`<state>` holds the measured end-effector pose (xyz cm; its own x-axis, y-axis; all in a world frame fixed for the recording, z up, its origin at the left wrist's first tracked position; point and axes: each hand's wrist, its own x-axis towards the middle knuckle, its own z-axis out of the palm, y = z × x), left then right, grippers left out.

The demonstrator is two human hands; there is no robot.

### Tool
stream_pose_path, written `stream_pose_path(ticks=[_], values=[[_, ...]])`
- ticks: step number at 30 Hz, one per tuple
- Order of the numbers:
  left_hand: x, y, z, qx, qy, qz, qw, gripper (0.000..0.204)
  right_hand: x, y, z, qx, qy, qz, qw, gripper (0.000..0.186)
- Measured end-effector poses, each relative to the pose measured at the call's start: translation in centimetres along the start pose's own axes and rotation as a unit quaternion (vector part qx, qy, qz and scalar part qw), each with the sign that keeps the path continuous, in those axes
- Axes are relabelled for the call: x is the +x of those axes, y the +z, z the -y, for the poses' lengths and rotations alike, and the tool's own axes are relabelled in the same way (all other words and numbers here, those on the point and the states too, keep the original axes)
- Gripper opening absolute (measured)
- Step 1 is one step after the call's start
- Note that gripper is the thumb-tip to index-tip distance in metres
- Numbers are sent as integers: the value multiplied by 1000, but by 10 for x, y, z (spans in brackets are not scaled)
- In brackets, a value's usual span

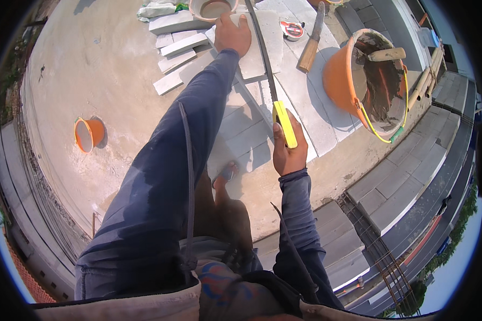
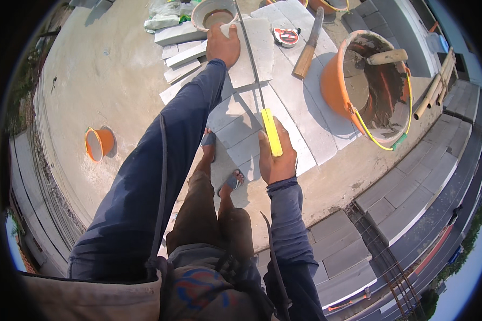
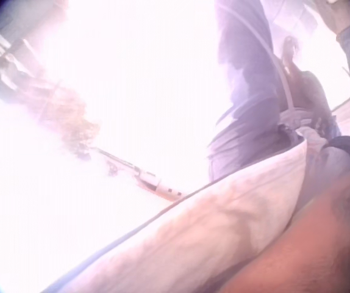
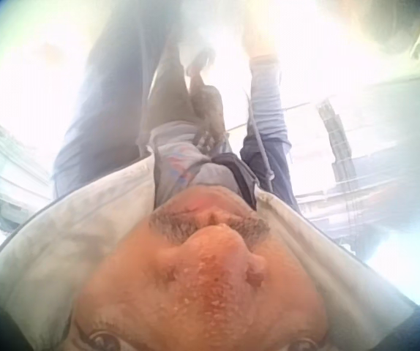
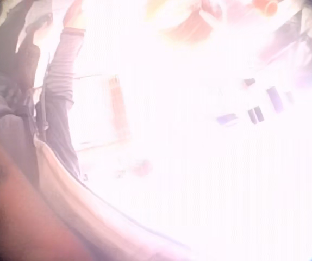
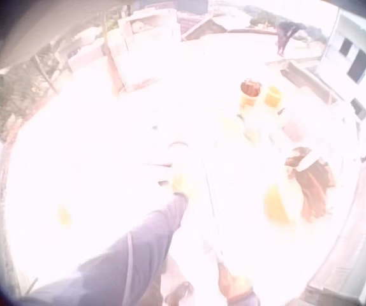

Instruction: The person installs white rectangular tiles along a curved rooftop edge. They apply mortar from a bucket using a trowel, position each tile, and tap it into place with a hammer. The person also cuts a tile with a hand saw and continues placing tiles along the edge.

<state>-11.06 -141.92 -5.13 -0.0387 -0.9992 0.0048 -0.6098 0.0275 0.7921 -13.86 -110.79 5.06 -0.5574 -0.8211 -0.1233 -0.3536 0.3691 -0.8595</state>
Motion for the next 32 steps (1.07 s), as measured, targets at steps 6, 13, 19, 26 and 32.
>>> stream_pose_path(ticks=[6,13,19,26,32], values=[[2,-8,3,10,-1,-12,1000,53,-226,-43,-71,-57,56,-24,997,50],[2,3,1,-82,-19,-69,994,60,-368,-150,24,-113,144,-95,978,53],[24,-2,23,-167,-72,76,980,64,-346,-127,82,-142,185,-172,957,50],[29,-32,61,6,-25,121,992,72,-368,-50,99,-82,293,-252,919,45],[-52,-73,50,96,-120,182,971,77,-350,-17,109,-29,297,-288,910,47]])
